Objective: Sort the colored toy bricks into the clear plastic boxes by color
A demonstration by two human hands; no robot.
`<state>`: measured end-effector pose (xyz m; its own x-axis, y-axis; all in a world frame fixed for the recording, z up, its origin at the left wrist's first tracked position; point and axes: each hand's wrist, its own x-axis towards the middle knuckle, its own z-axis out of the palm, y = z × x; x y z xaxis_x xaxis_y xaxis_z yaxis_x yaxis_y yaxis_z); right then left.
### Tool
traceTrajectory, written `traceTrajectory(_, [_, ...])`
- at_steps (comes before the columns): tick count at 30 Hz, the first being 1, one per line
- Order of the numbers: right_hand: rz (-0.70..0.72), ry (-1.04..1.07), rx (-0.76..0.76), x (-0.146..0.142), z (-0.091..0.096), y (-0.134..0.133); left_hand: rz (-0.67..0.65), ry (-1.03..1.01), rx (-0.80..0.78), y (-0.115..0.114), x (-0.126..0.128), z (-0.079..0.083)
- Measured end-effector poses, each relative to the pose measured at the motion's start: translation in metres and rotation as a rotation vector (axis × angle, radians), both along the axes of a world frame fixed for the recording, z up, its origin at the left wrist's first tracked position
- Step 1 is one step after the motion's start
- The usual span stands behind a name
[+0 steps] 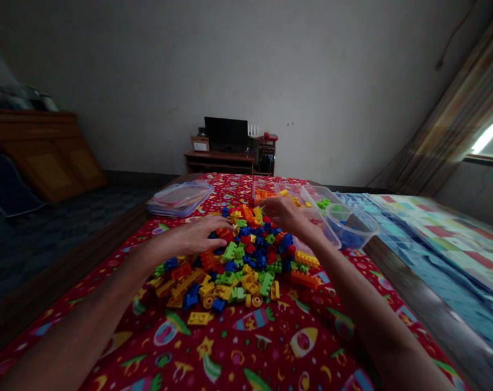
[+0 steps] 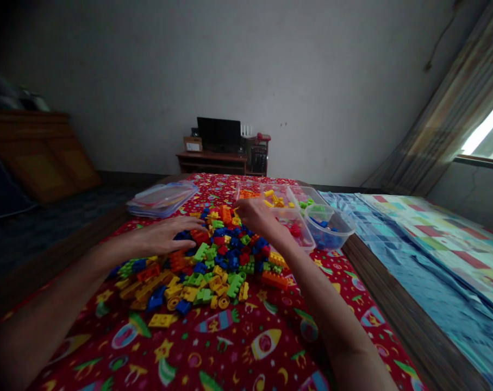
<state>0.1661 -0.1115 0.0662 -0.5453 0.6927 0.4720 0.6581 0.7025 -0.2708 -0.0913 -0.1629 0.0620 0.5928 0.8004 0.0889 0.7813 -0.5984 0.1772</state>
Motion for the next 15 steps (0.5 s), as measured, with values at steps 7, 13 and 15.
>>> traceTrajectory(7, [0.221, -0.196, 0.036, -0.062, -0.043, -0.004, 0.071, 0.239, 0.030, -0.010, 0.019, -0.014])
traceTrajectory(13, [0.144, -0.042, 0.050, -0.047, -0.045, -0.001, -0.022, 0.145, 0.101, -0.003, 0.018, -0.015])
traceTrajectory(15, [0.121, 0.016, 0.060, -0.039, -0.040, -0.006, -0.007, 0.067, 0.100, 0.000, 0.015, -0.012])
